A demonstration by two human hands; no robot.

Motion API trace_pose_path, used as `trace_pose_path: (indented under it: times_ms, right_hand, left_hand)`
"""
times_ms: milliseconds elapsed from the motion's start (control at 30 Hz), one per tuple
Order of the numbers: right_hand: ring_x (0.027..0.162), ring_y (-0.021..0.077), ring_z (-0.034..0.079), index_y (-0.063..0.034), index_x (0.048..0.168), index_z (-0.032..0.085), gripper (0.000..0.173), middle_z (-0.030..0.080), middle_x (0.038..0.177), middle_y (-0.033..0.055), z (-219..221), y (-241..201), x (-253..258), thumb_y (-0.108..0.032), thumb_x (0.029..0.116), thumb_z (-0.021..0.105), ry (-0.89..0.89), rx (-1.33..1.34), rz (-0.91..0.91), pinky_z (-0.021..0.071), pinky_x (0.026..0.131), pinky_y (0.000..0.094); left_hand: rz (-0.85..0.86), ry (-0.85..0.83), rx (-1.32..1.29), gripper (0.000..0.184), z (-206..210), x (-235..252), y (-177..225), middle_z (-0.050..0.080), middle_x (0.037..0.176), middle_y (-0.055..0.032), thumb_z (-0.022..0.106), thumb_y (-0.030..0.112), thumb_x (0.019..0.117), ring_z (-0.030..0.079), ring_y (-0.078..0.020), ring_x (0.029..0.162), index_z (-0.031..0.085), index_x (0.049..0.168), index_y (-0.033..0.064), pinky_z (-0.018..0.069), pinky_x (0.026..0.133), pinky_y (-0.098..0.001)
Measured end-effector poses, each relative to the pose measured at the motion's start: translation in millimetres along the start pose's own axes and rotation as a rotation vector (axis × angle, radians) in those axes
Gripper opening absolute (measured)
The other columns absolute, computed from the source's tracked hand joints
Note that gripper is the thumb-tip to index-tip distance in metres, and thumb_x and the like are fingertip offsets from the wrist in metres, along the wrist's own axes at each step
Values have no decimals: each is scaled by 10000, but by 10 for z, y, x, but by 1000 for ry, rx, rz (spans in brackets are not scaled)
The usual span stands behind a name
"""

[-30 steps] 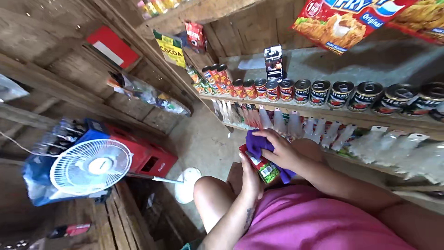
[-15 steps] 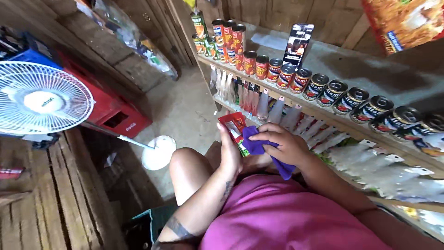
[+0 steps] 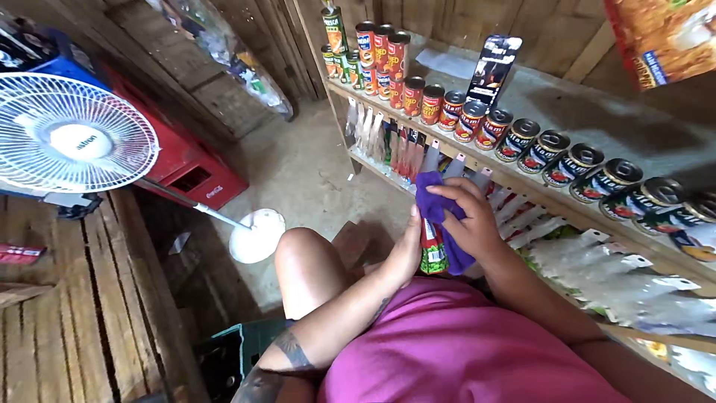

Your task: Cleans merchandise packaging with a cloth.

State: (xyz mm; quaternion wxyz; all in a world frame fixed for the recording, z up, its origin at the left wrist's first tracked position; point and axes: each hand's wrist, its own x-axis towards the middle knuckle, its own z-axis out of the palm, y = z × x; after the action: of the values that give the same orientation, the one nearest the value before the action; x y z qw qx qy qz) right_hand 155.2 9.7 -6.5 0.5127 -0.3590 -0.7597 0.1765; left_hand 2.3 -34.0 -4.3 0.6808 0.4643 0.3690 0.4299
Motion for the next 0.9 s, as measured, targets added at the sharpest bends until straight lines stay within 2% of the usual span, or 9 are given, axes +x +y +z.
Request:
trace_pose_path:
  times_ms: [200,267,333,400,500,600,700,833,900]
  right_hand:
    - [1140,223,620,-94,1196,740,318,686,1153,106,-1,-49,9,-94,908,606,-108,-72,-73,506,1001,374]
    - [1131,226,625,-116,1168,759,301,691,1140,98,-5,-52,11,-92,910,606,-170,-78,-120,517,987,377]
    - [1118,203,622,-140,1136,772,279,693,1124,70,-29,-36,23,-103,923,596,-245,-60,-176,515,982,354]
    - [1108,194,628,-151,1116,785,271,703,1109,55,-64,-15,44,-112,932,590,-327,-41,-229,516,981,353]
    - [1107,193,633,-169,1117,788,289,705,1117,45,-79,-7,45,-109,926,579,-384,-59,-229,524,977,362]
    - [1107,199,631,-153,1129,779,313,701,1127,57,-56,-19,39,-87,905,570,-329,-73,-186,520,975,354]
    - [1123,214,625,-137,1168,764,337,691,1139,84,-46,-14,35,-75,888,587,-262,-69,-153,518,980,356]
    - [1132,239,628,-100,1231,731,368,676,1181,115,-30,-17,26,-106,883,612,-248,-102,-101,529,971,394]
    - [1129,254,631,-85,1209,737,351,678,1179,122,-32,-21,21,-99,884,606,-279,-121,-102,530,971,402]
  left_hand:
    - [31,160,-87,764,-13,27,28,693,1126,-16,27,635,1022,668,-123,1058,502,1375,151,573,922,-366]
    - [67,208,-96,738,-59,41,49,661,1261,3,29,637,1023,642,-124,1140,396,1522,236,555,965,-374]
    - [82,245,-93,726,-121,62,58,621,1350,1,23,650,1018,616,-134,1196,300,1585,291,537,991,-382]
    - [72,288,-128,733,-170,82,49,644,1322,-8,23,666,1014,632,-148,1170,352,1559,301,548,956,-382]
    - [23,303,-202,738,-178,82,46,674,1236,2,18,660,1018,650,-138,1117,437,1503,295,561,920,-372]
    - [0,249,-288,789,-129,81,46,684,1150,-13,20,703,991,655,-154,1088,537,1359,234,565,917,-404]
    - [20,167,-291,825,-90,60,44,667,1217,-18,74,773,953,636,-167,1146,490,1426,241,548,961,-429]
    - [-1,114,-251,760,-59,56,-1,681,1161,-15,368,779,931,665,-149,1072,466,1430,214,570,927,-384]
    - [-43,124,-233,679,-59,63,-2,680,1154,-38,307,689,1002,665,-158,1067,467,1437,193,565,933,-389]
